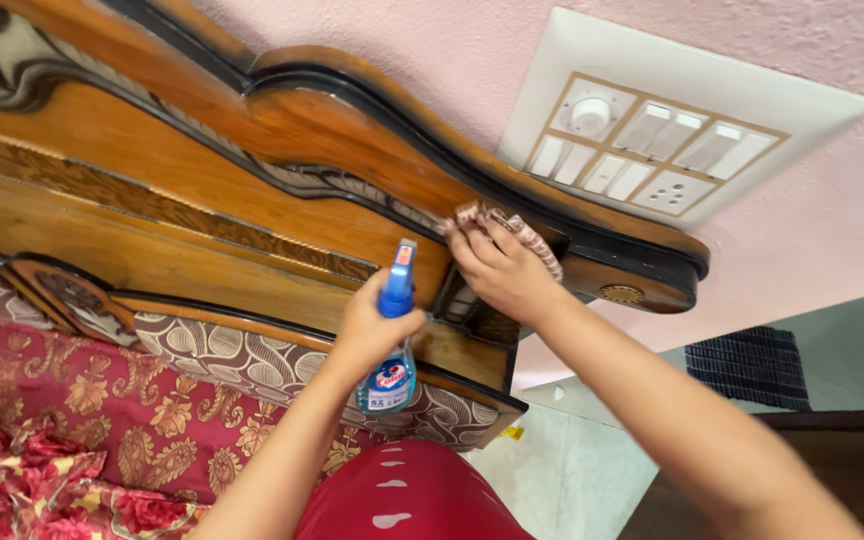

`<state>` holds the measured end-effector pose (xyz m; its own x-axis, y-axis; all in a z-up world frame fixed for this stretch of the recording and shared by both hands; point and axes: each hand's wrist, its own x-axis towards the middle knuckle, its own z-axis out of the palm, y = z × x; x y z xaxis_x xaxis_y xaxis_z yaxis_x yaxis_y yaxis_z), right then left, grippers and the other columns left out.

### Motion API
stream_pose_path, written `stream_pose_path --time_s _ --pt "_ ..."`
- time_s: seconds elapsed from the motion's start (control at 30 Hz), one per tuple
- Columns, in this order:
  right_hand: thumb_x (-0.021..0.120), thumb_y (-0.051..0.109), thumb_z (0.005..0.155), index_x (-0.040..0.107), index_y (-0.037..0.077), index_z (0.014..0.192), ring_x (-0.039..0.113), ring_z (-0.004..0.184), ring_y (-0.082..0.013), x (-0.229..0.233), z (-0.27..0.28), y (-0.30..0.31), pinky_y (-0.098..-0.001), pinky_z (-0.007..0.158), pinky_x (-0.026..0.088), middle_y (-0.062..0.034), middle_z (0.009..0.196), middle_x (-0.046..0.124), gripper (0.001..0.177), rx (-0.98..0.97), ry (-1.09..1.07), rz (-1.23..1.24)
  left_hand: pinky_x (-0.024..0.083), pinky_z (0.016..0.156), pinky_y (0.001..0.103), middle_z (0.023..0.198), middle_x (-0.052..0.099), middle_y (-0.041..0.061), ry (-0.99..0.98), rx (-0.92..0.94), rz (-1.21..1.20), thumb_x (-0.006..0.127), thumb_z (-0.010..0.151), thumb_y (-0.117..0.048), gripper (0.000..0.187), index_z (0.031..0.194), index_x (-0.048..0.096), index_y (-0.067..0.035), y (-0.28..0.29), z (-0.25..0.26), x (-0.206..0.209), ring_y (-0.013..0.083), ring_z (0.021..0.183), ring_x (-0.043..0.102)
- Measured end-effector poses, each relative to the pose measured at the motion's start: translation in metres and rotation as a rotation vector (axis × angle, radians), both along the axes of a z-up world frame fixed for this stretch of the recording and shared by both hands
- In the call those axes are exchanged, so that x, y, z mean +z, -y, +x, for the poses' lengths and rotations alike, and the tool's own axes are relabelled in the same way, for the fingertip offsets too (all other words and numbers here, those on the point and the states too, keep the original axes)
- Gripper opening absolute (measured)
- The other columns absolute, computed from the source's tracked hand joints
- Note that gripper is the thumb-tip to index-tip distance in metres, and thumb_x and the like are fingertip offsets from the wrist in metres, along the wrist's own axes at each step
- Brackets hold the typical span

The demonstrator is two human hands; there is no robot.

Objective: The person cleans the wooden headboard of a bed and an adjacent light switch panel using a spray bottle and a cloth.

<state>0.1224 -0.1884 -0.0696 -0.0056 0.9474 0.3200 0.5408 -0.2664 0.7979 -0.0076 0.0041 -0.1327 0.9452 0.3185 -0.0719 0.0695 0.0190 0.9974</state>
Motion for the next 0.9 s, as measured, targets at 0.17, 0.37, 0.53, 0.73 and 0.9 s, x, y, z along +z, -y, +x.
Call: stream_pose_path --time_s 0.17,0.37,0.53,0.73,0.9 --pt "0.064 0.015 0.091 0.071 -0.008 0.119 0.058 0.118 -0.0306 0.009 0.018 0.037 -0.0441 0.102 0.046 -0.0169 0.128 0.06 0.036 0.051 -0.196 -0.239 0.051 0.055 0.026 0.075 0.067 0.0 -0.008 0.067 -0.048 0.077 0.073 -0.01 0.034 0.104 0.063 -0.007 -0.029 -0.025 0.001 0.0086 0.06 0.062" --pt "0.068 0.01 0.099 0.067 -0.005 0.125 0.059 0.131 -0.0349 0.037 0.033 -0.002 -0.0435 0.113 0.044 -0.015 0.137 0.062 0.03 0.248 -0.184 0.065 0.05 0.055 0.028 0.077 0.066 0.001 -0.023 0.109 -0.065 0.076 0.073 -0.007 0.037 0.109 0.065 -0.007 -0.045 -0.031 -0.001 0.0111 0.06 0.061" --pt "0.051 0.023 0.092 0.06 -0.004 0.139 0.053 0.137 -0.0279 0.014 0.025 -0.008 -0.043 0.119 0.032 -0.0142 0.146 0.059 0.055 0.084 -0.063 -0.255 0.054 0.062 0.027 0.078 0.066 0.001 0.04 0.087 -0.179 0.075 0.074 -0.005 0.038 0.111 0.063 -0.005 -0.047 -0.028 -0.004 0.0108 0.067 0.066" --pt "0.046 0.02 0.087 0.047 0.006 0.151 0.039 0.147 -0.0152 0.006 0.023 0.023 -0.0432 0.122 0.018 -0.0019 0.157 0.049 0.065 -0.093 -0.074 -0.319 0.053 0.062 0.027 0.081 0.065 0.001 0.044 0.07 -0.19 0.076 0.075 -0.005 0.04 0.113 0.063 -0.005 -0.058 -0.031 -0.002 0.0105 0.068 0.065" --pt "0.044 0.021 0.091 0.049 0.007 0.149 0.037 0.148 -0.0177 0.033 0.023 0.017 -0.0511 0.123 0.019 -0.004 0.157 0.046 0.061 -0.086 -0.219 -0.309 0.053 0.06 0.027 0.079 0.066 0.002 0.022 0.079 -0.172 0.076 0.074 -0.005 0.04 0.112 0.063 -0.005 -0.07 -0.034 0.001 0.0112 0.066 0.066"
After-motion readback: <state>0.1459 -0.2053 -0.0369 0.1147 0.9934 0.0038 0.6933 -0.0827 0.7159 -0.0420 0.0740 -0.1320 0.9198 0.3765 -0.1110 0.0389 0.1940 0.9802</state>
